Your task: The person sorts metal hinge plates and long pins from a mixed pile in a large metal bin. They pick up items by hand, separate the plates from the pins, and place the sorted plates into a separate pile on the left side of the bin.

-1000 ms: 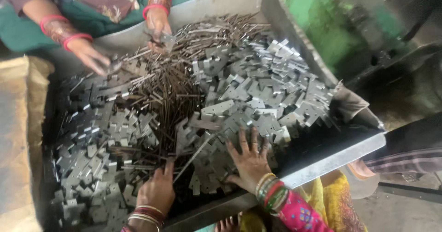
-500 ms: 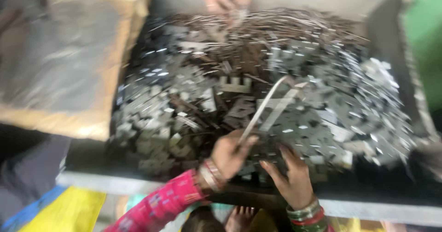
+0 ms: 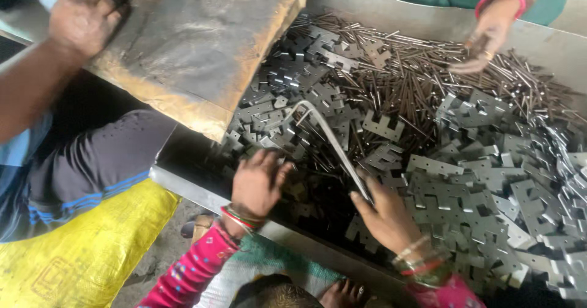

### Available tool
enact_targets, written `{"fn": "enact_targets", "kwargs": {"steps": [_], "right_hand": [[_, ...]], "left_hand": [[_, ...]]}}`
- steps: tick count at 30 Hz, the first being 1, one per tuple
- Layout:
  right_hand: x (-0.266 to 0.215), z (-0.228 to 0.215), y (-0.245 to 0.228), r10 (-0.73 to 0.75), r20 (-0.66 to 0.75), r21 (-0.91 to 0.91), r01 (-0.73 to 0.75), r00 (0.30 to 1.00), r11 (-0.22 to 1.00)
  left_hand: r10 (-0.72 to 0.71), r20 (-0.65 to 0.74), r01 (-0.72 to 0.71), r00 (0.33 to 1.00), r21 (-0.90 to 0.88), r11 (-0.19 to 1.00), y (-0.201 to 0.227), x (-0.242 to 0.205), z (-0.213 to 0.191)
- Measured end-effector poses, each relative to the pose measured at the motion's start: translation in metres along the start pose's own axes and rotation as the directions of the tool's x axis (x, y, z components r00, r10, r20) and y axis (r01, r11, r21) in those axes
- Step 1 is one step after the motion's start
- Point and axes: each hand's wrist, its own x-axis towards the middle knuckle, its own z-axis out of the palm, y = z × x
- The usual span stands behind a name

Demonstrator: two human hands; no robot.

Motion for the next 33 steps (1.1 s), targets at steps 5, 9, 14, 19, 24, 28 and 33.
{"fn": "enact_targets", "kwargs": {"steps": [5, 9, 14, 19, 24, 28, 33], "right_hand": [[0.107, 0.085, -0.034, -0.004, 0.173, -0.608, 0.11, 0.985, 0.786], [0.178, 0.152, -0.063, -0.133, 0.148, -0.742, 0.199, 0.98, 0.64], [0.165, 0.154, -0.038, 0.023, 0.249, -0.714, 0.168, 0.968, 0.68], [0.113, 0.077, -0.022, 0.101, 0.299, -0.776, 0.18, 0.949, 0.605], [0.048, -0.001, -0.018, 0.187, 0.241, -0.895, 0.143, 0.952, 0.423], [0.018, -0.042, -0.014, 0.529, 0.228, -0.91, -0.015, 0.817, 0.415], [0.014, -0.029, -0.014, 0.509, 0.167, -0.845, -0.143, 0.845, 0.516]], "left_hand": [[-0.31, -0.067, 0.283, 0.948, -0.262, 0.922, -0.059, -0.007, -0.022], [-0.425, -0.044, 0.374, 0.904, -0.402, 0.836, -0.064, -0.014, -0.017], [-0.462, -0.045, 0.373, 0.886, -0.525, 0.765, -0.072, -0.022, -0.015], [-0.453, -0.026, 0.369, 0.891, -0.539, 0.757, -0.076, -0.022, -0.024], [-0.442, -0.02, 0.341, 0.897, -0.606, 0.718, -0.07, -0.028, -0.025], [-0.489, -0.034, 0.286, 0.871, -0.775, 0.564, -0.068, -0.031, -0.027], [-0.537, -0.052, 0.282, 0.842, -0.806, 0.52, -0.069, -0.035, -0.022]]}}
